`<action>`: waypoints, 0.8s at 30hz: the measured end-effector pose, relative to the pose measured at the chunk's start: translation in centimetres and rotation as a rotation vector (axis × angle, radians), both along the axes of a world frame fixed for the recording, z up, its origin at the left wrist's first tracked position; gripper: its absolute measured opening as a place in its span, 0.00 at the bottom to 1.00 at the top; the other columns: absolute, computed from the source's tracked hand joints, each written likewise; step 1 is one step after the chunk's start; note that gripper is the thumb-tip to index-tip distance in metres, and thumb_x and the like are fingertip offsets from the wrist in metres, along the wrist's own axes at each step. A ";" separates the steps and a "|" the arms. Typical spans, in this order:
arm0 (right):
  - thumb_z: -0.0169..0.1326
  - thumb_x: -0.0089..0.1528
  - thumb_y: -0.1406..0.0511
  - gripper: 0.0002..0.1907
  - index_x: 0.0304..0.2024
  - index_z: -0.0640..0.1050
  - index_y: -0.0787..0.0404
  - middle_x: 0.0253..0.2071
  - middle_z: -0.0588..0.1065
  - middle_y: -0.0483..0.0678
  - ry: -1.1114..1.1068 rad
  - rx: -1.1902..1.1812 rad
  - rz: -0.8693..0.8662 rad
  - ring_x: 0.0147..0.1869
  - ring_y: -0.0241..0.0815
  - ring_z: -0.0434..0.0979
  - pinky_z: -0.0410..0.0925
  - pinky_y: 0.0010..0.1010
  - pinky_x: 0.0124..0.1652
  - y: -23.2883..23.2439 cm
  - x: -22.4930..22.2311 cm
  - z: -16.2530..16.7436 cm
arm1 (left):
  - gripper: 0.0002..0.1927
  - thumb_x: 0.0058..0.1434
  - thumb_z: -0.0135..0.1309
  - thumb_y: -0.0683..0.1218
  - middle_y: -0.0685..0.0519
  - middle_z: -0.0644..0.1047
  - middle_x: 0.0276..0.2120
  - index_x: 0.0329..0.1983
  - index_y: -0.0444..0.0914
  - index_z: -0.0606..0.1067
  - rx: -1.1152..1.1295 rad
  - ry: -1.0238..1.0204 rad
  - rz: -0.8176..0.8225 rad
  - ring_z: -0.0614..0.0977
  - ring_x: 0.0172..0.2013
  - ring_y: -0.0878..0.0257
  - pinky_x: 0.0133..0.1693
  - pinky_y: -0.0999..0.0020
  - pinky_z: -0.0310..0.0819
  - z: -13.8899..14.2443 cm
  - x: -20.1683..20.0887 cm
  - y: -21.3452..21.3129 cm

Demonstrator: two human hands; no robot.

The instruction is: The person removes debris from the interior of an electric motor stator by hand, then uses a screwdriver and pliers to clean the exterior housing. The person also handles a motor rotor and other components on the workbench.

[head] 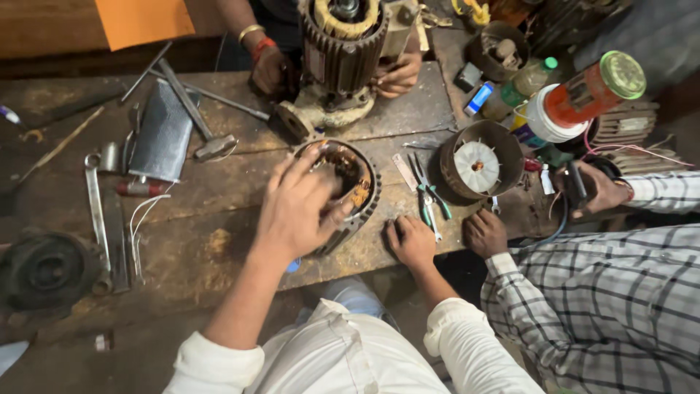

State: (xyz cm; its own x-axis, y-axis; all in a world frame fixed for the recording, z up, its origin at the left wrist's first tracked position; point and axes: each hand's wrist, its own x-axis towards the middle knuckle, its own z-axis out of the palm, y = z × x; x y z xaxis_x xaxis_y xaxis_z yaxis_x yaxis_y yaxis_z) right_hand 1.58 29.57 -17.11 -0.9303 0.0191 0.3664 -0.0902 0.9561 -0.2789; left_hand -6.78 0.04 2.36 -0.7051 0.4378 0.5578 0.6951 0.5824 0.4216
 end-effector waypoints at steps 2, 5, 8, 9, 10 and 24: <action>0.59 0.62 0.57 0.13 0.30 0.76 0.59 0.29 0.74 0.51 -0.037 0.010 -0.031 0.34 0.54 0.77 0.70 0.43 0.35 -0.1 -0.1 0.2 | 0.19 0.68 0.49 0.58 0.48 0.79 0.39 0.35 0.40 0.80 0.060 -0.034 -0.023 0.75 0.63 0.46 0.64 0.44 0.61 -0.3 -0.2 0.2; 0.59 0.61 0.57 0.13 0.30 0.76 0.59 0.29 0.74 0.51 -0.048 0.013 -0.025 0.34 0.54 0.77 0.70 0.43 0.35 -0.3 -0.2 0.6 | 0.17 0.67 0.51 0.55 0.48 0.78 0.33 0.28 0.40 0.79 0.101 -0.036 -0.042 0.77 0.59 0.45 0.62 0.44 0.64 -0.5 0.0 -0.2; 0.59 0.61 0.58 0.12 0.29 0.76 0.58 0.29 0.75 0.50 -0.040 -0.006 -0.047 0.34 0.54 0.77 0.70 0.43 0.34 -0.4 -0.3 0.8 | 0.15 0.65 0.52 0.53 0.49 0.78 0.33 0.27 0.39 0.78 0.124 0.000 -0.031 0.77 0.58 0.45 0.61 0.45 0.65 -0.8 0.0 -0.2; 0.59 0.61 0.58 0.12 0.28 0.76 0.57 0.29 0.75 0.50 -0.056 -0.020 -0.065 0.34 0.54 0.77 0.70 0.43 0.34 -0.5 -0.2 0.7 | 0.15 0.65 0.53 0.52 0.49 0.78 0.33 0.27 0.39 0.78 0.129 -0.005 -0.025 0.77 0.58 0.46 0.61 0.45 0.65 -0.9 0.1 -0.2; 0.59 0.61 0.58 0.12 0.28 0.76 0.58 0.29 0.75 0.51 -0.059 -0.019 -0.060 0.34 0.55 0.77 0.70 0.43 0.35 -0.5 -0.1 0.7 | 0.14 0.64 0.53 0.52 0.49 0.78 0.34 0.27 0.39 0.78 0.121 -0.006 -0.022 0.77 0.58 0.46 0.61 0.45 0.65 -1.0 0.1 -0.1; 0.59 0.60 0.58 0.12 0.29 0.75 0.58 0.30 0.75 0.52 -0.096 -0.036 -0.039 0.37 0.57 0.77 0.70 0.45 0.36 -0.7 -0.1 1.5 | 0.13 0.64 0.52 0.50 0.50 0.78 0.33 0.28 0.38 0.79 0.087 -0.003 -0.031 0.78 0.57 0.47 0.61 0.47 0.65 -0.1 -0.2 0.1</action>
State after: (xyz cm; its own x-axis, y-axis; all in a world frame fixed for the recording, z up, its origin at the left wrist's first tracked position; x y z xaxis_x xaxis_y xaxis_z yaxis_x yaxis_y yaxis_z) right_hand 1.45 28.85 -15.58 -0.9592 0.0674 0.2745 -0.0246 0.9475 -0.3187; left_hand -6.97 0.15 2.24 -0.6938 0.4089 0.5928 0.7107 0.5219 0.4718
